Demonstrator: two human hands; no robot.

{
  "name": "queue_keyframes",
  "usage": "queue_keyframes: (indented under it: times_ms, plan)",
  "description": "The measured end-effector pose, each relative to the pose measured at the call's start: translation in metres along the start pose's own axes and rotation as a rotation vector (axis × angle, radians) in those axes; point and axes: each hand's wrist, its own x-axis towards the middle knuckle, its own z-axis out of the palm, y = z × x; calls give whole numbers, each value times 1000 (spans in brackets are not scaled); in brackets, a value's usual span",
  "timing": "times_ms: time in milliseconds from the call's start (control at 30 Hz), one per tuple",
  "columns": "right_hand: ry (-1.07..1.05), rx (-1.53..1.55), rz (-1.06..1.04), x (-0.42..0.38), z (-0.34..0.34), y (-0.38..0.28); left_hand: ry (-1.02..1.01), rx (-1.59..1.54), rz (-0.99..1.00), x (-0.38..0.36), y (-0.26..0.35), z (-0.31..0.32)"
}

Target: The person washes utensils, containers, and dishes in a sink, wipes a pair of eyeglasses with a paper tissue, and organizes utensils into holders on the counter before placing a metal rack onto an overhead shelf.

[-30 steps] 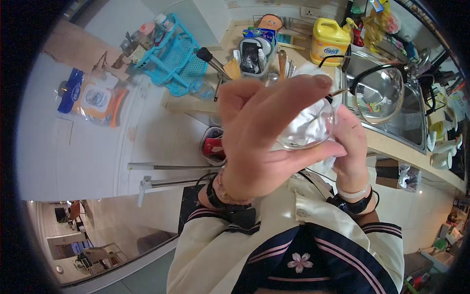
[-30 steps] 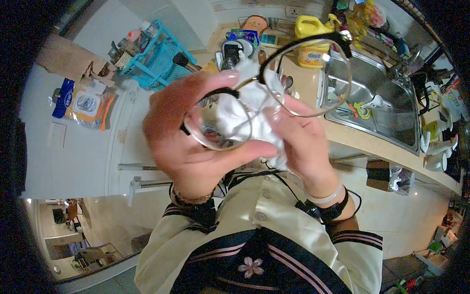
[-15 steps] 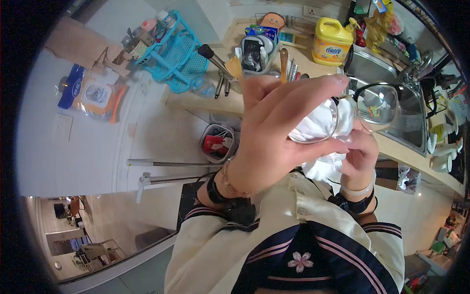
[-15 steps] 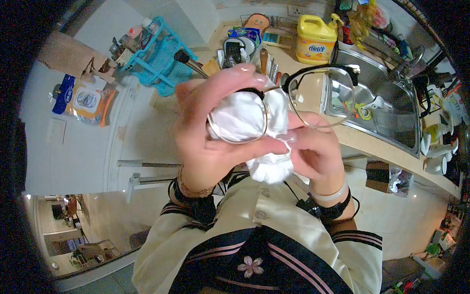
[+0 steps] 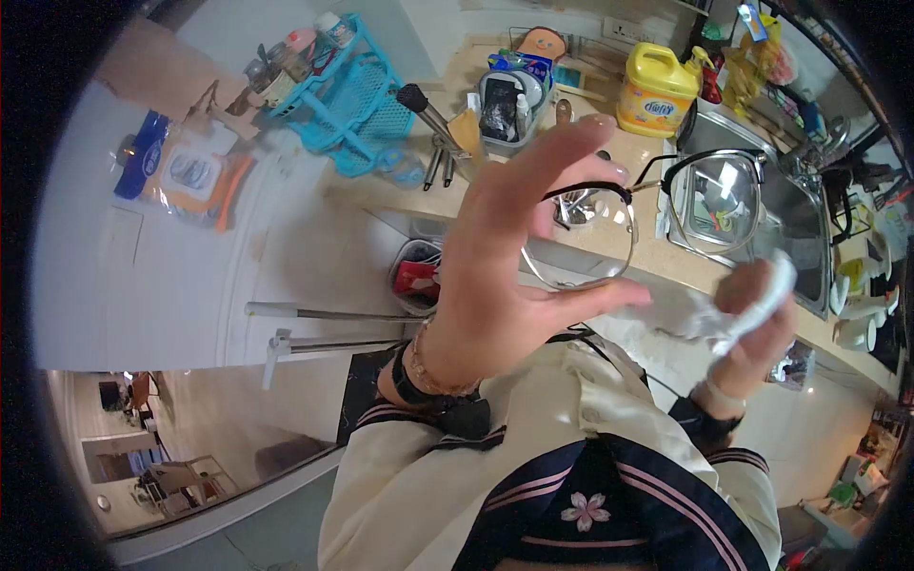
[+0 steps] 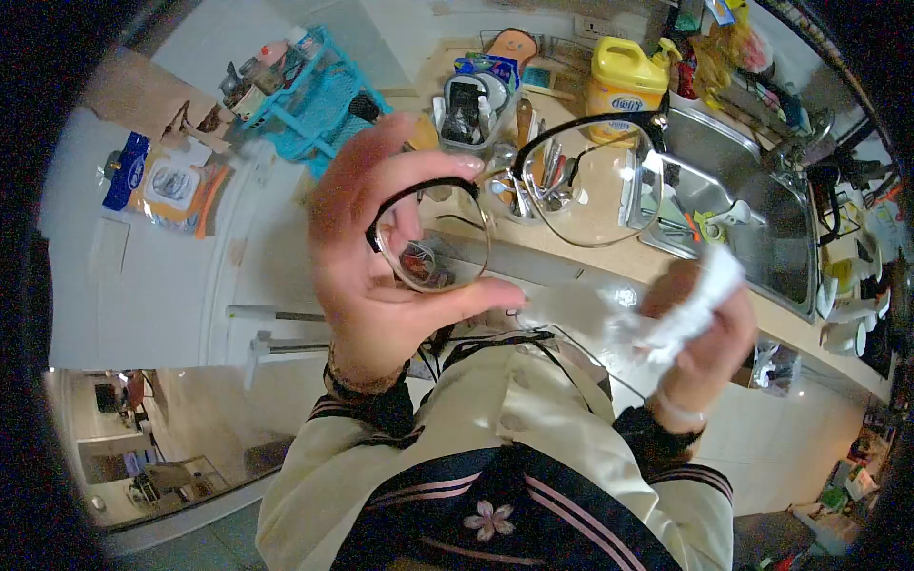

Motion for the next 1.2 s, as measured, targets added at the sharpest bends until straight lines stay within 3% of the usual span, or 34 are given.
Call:
queue_keyframes:
  times_ms: [33, 100, 133, 200, 233, 333, 467, 533, 600, 667, 733, 867, 933, 1000, 1200]
  plan:
    - [184, -20, -3, 0, 6, -13, -11, 30, 1, 1, -1, -1]
    - [526, -753, -559, -7, 12, -17, -10, 47, 5, 1, -2, 0]
    - [452, -1131, -863, -3, 10, -20, 4, 31, 9, 1, -2, 4]
    - [75, -1383, -997, 3, 20, -25, 2, 83, 48, 4, 0, 10]
    - [-183, -1238, -820, 14, 69, -40, -12, 151, 77, 5, 3, 12]
    - [-639, -1141, -717, 30, 107, -38, 55, -113, 6, 2, -2, 24]
    - [-759, -1008, -614, 26, 101, -37, 97, -626, -202, -5, -4, 28]
    - [-742, -1064, -642, 31, 100, -40, 127, -113, 32, 1, -5, 28]
    - [-670, -1164, -736, 39, 106, -38, 148, 163, 130, 3, -3, 26]
    - [-639, -1209, -821, 40, 110, -30, 159, 194, 120, 7, -1, 21]
    - [-740, -1109, -763, 32, 103, -29, 144, 163, 120, 10, 0, 21]
    - [-593, -1189, -794, 46, 98, -31, 114, 194, 190, 9, -1, 19]
    - [-651, -1182, -866, 48, 102, -25, 112, 317, 265, 14, -3, 15]
    - [-736, -1159, -782, 44, 98, -30, 36, 295, 273, 14, -4, 9]
    - [-367, -1261, -741, 49, 97, -47, -39, 112, 131, 10, 12, -1]
